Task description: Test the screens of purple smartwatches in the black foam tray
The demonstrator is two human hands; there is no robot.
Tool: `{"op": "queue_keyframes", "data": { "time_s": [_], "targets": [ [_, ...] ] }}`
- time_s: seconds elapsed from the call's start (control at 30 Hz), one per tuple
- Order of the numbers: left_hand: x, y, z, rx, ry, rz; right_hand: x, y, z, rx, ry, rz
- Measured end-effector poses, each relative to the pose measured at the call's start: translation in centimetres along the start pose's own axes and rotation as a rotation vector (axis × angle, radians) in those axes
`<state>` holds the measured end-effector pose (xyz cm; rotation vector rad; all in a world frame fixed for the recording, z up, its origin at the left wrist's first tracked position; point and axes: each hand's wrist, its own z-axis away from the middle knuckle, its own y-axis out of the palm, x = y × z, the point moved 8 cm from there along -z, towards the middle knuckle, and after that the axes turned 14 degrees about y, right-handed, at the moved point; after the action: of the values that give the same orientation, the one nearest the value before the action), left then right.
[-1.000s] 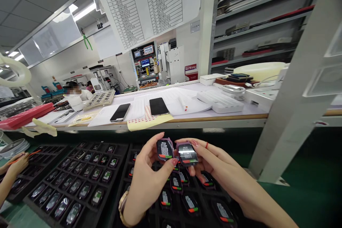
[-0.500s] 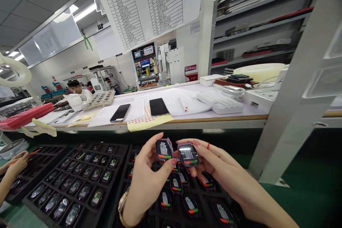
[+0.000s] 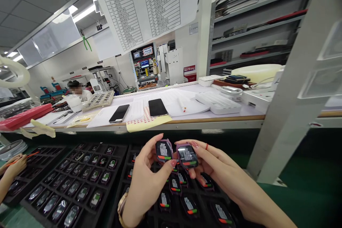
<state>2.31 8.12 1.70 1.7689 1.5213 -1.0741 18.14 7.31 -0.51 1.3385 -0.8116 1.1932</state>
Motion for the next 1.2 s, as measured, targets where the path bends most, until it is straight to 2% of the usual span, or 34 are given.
{"op": "queue_keyframes", "data": {
  "time_s": [0.37, 0.73, 1.2],
  "targets": [
    [0.2, 0.5, -0.1, 0.013, -0.003, 0.03, -0.2, -0.2, 0.1, 0.007, -0.006, 0.014],
    [-0.3, -0.5, -0.1, -0.026, 0.001, 0.012, -0.5, -0.5, -0.4, -0.019, -0.011, 0.03],
    [-0.2, -0.5, -0.1, -0.019, 0.004, 0.008, -1.0, -0.7, -0.7, -0.021, -0.018, 0.016]
  ]
}}
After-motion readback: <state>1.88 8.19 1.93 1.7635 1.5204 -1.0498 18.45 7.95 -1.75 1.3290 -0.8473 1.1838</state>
